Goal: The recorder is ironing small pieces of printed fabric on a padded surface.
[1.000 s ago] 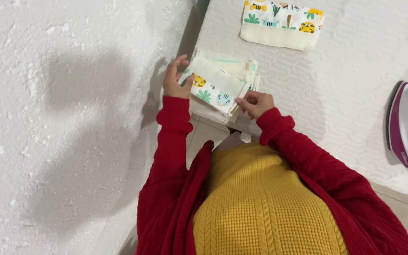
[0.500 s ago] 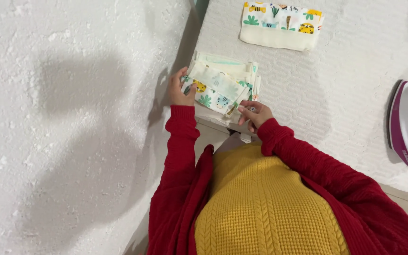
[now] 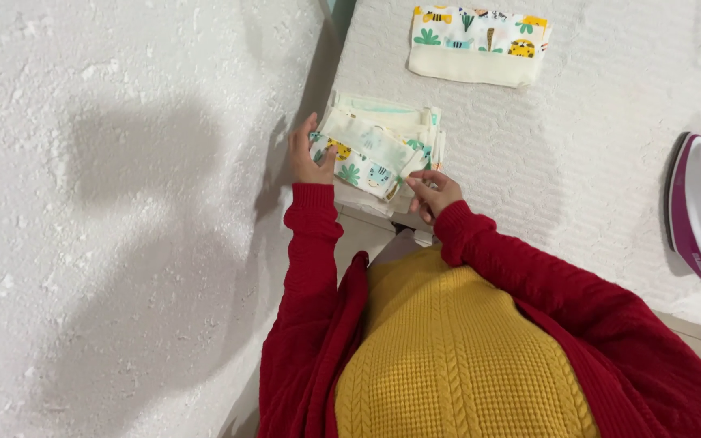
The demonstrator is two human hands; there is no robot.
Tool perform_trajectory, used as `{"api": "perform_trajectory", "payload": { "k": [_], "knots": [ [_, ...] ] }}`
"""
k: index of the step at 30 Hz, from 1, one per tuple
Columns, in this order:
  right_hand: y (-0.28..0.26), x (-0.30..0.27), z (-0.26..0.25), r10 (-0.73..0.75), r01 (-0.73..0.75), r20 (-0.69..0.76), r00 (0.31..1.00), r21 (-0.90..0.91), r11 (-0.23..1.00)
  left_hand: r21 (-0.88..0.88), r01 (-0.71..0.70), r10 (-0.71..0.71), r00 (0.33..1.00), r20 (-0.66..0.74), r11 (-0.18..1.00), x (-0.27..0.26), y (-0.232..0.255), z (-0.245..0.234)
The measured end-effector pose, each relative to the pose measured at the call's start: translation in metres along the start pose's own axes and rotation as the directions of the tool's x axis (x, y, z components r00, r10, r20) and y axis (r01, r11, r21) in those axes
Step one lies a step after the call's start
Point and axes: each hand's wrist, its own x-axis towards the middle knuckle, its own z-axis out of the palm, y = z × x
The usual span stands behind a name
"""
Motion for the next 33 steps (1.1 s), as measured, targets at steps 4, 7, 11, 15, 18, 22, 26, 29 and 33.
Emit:
{"api": "perform_trajectory", "payload": {
  "k": [4, 7, 11, 15, 18, 22, 26, 29, 33],
  "knots": [
    [-0.003, 0.011, 0.015, -0.009, 0.007, -0.022, 1.000, -0.093, 0.996, -0.025, -0.062, 0.061, 0.997, -0.039, 0.998, -0.013, 0.020, -0.008],
    [-0.008, 0.008, 0.024, 0.003, -0.011, -0.038, 0.999, -0.226, 0.974, 0.204, -0.203, 0.249, 0.941, -0.230, 0.958, -0.052, 0.002, -0.010],
    [-0.013, -0.001, 0.032, -0.142, 0.141, 0.017, 0.990, -0.314, 0.939, -0.399, 0.427, -0.369, 0.904, 0.217, 0.811, -0.136, -0.180, 0.045],
    [-0.009, -0.006, 0.025, -0.445, 0.498, 0.227, 0.867, -0.334, 0.800, -0.548, 0.836, -0.311, 0.513, 0.800, -0.033, -0.127, -0.043, 0.047],
    [-0.051, -0.044, 0.029, -0.442, 0.558, 0.358, 0.822, -0.358, 0.748, -0.876, 0.479, -0.292, 0.846, 0.446, 0.048, -0.091, 0.023, 0.030],
    [-0.053, -0.032, 0.012, -0.245, 0.388, 0.347, 0.905, -0.441, 0.809, -0.885, 0.464, -0.245, 0.854, 0.459, -0.038, -0.066, -0.009, 0.017],
    [-0.045, -0.016, -0.002, -0.137, 0.226, 0.199, 0.970, -0.557, 0.799, -0.943, 0.315, -0.217, 0.918, 0.331, -0.107, -0.063, -0.055, 0.027],
    [-0.039, -0.007, -0.015, -0.154, 0.220, 0.157, 0.975, -0.668, 0.711, -0.959, 0.281, -0.230, 0.937, 0.265, 0.043, -0.054, -0.029, 0.019],
    [-0.042, -0.020, -0.040, -0.213, 0.197, 0.101, 0.972, -0.842, 0.502, -0.655, -0.063, -0.061, 0.984, -0.165, 0.753, -0.033, 0.039, 0.009]
  ]
}}
